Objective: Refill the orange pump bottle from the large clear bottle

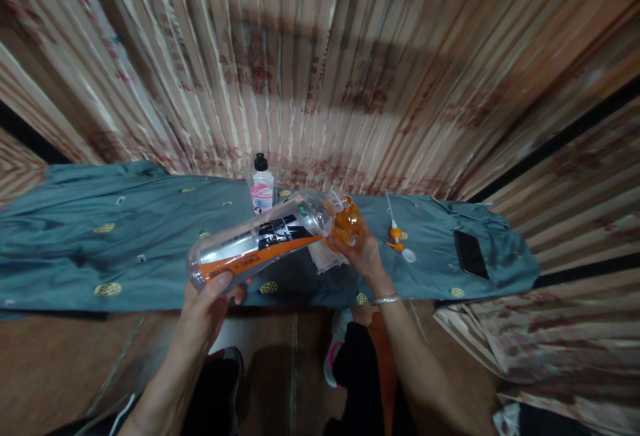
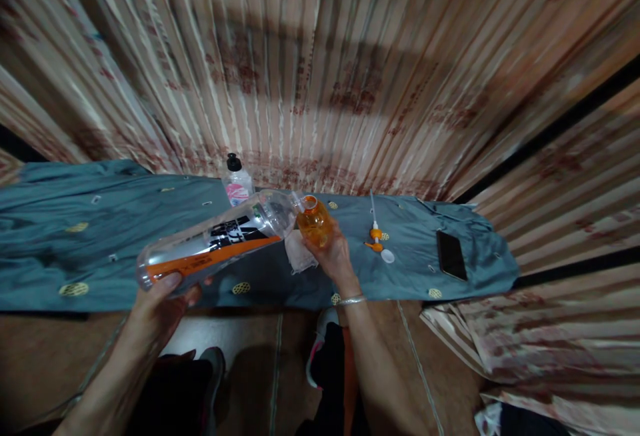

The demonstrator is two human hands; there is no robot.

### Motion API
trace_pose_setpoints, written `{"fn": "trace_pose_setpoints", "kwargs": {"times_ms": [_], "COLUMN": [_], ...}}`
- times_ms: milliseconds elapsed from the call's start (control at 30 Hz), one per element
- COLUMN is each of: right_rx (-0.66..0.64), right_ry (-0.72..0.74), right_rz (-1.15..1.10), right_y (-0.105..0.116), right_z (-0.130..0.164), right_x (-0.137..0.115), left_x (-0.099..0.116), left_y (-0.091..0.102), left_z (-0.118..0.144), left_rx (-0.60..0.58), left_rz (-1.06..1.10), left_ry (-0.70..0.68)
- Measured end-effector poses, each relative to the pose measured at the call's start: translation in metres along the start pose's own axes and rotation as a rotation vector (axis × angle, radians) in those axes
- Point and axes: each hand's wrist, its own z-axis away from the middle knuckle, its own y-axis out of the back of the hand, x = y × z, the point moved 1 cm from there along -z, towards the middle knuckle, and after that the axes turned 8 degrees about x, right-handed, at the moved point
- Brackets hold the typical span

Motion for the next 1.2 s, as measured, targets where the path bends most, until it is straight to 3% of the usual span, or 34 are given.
{"fn": "trace_pose_setpoints", "kwargs": {"times_ms": [367, 733, 867, 1200], "right_rx": [0.089, 0.129, 0.130, 0.126], "right_ry": [-0.076, -0.106, -0.096, -0.037], "right_rz": [-0.051, -0.055, -0.059, -0.047], "right_y": [-0.009, -0.010, -0.011, -0.011], "right_z": [0.005, 0.018, 0.020, 0.021], "right_x": [-0.002, -0.006, -0.006, -0.005], "left_x": [0.006, 0.014, 0.015, 0.018], "left_y": [0.000, 0.009, 0.007, 0.008], "left_z": [-0.001, 0.004, 0.006, 0.010], "left_rx": [0.018, 0.014, 0.063, 0.048], "left_rz": [-0.052, -0.089, -0.084, -0.117], "left_ry": [-0.052, -0.005, 0.005, -0.058]}}
